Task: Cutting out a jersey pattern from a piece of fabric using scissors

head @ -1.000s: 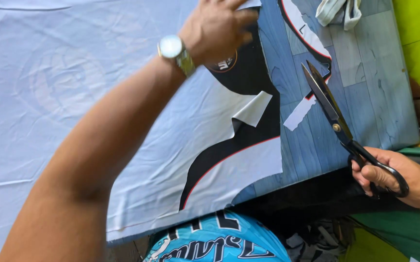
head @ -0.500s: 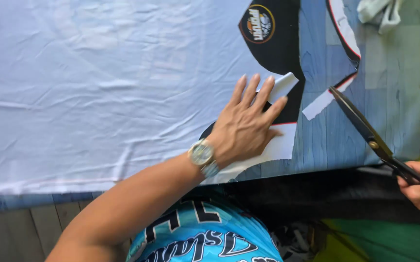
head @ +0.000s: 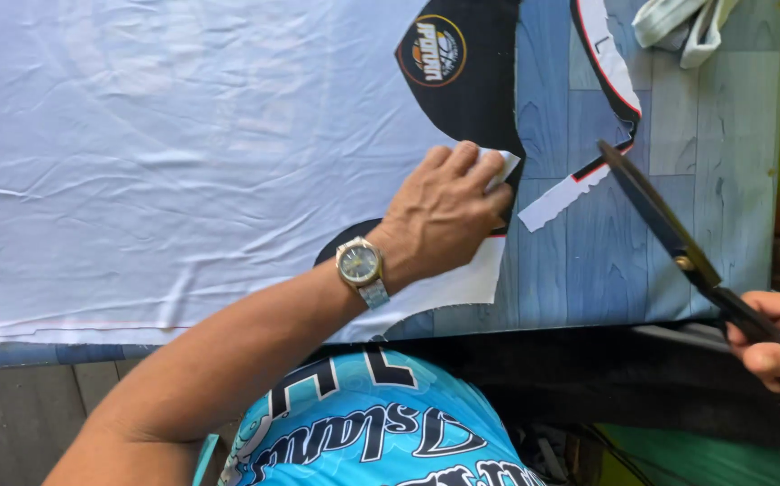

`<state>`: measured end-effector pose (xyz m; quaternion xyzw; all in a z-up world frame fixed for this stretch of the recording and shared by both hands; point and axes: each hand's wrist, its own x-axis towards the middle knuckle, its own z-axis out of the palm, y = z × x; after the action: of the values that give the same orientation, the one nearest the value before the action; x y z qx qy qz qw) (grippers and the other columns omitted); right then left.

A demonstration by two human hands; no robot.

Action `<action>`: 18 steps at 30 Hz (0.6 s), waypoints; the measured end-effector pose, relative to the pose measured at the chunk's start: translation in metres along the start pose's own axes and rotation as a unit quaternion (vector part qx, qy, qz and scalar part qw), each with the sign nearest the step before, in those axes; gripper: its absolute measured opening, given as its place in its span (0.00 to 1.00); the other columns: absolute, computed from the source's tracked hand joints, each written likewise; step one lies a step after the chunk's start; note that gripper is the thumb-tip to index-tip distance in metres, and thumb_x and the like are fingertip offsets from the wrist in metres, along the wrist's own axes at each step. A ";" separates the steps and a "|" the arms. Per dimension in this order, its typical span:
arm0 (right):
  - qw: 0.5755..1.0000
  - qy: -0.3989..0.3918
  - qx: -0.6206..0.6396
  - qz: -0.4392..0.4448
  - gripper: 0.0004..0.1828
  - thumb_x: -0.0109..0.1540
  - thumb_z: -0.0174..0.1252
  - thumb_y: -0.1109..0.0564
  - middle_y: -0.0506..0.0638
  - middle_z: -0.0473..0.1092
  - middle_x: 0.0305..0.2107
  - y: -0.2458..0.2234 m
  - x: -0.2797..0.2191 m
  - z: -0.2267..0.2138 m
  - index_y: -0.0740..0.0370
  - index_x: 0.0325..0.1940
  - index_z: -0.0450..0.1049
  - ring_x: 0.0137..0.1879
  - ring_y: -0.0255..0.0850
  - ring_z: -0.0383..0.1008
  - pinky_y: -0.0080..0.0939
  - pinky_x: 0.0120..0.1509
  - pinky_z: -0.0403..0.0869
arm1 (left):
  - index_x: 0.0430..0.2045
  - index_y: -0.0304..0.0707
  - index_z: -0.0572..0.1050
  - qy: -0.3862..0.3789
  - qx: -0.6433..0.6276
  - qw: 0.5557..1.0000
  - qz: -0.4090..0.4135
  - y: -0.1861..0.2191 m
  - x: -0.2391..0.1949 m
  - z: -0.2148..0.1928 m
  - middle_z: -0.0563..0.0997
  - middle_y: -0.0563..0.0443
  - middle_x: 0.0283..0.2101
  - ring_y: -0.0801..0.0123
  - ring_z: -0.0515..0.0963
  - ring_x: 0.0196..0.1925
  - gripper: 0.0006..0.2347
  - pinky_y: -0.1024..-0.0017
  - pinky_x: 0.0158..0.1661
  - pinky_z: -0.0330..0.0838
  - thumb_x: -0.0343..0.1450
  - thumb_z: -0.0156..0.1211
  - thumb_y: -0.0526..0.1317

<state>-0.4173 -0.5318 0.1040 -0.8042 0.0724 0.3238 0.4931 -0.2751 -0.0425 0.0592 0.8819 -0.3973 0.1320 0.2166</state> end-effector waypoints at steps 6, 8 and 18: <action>0.999 -0.027 0.008 0.026 0.23 0.45 0.76 0.46 0.55 0.72 0.09 0.011 0.003 0.010 0.70 0.24 0.78 0.06 0.40 0.65 0.36 0.11 0.63 | 0.27 0.45 0.76 -0.025 0.024 0.999 -0.032 -0.018 -0.001 0.034 0.75 0.51 0.27 0.56 0.71 0.30 0.03 0.61 0.30 0.63 0.67 0.55 0.36; 0.999 -0.022 0.011 0.035 0.23 0.45 0.76 0.47 0.55 0.72 0.08 0.010 0.001 0.012 0.70 0.24 0.78 0.06 0.40 0.63 0.36 0.10 0.62 | 0.26 0.44 0.71 -0.074 -0.030 0.994 -0.076 -0.020 0.007 0.026 0.76 0.50 0.25 0.53 0.74 0.29 0.05 0.58 0.30 0.65 0.71 0.54 0.40; 0.996 0.016 -0.092 0.016 0.24 0.39 0.74 0.42 0.49 0.68 0.05 0.033 0.001 -0.021 0.66 0.18 0.78 0.10 0.35 0.61 0.36 0.15 0.53 | 0.27 0.41 0.69 -0.065 -0.074 0.988 -0.123 -0.012 0.010 0.023 0.76 0.48 0.26 0.51 0.74 0.24 0.08 0.56 0.25 0.64 0.75 0.51 0.41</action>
<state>-0.4215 -0.5659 0.0856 -0.8499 0.0633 0.3238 0.4109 -0.2585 -0.0526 0.0401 0.9122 -0.3080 0.0169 0.2698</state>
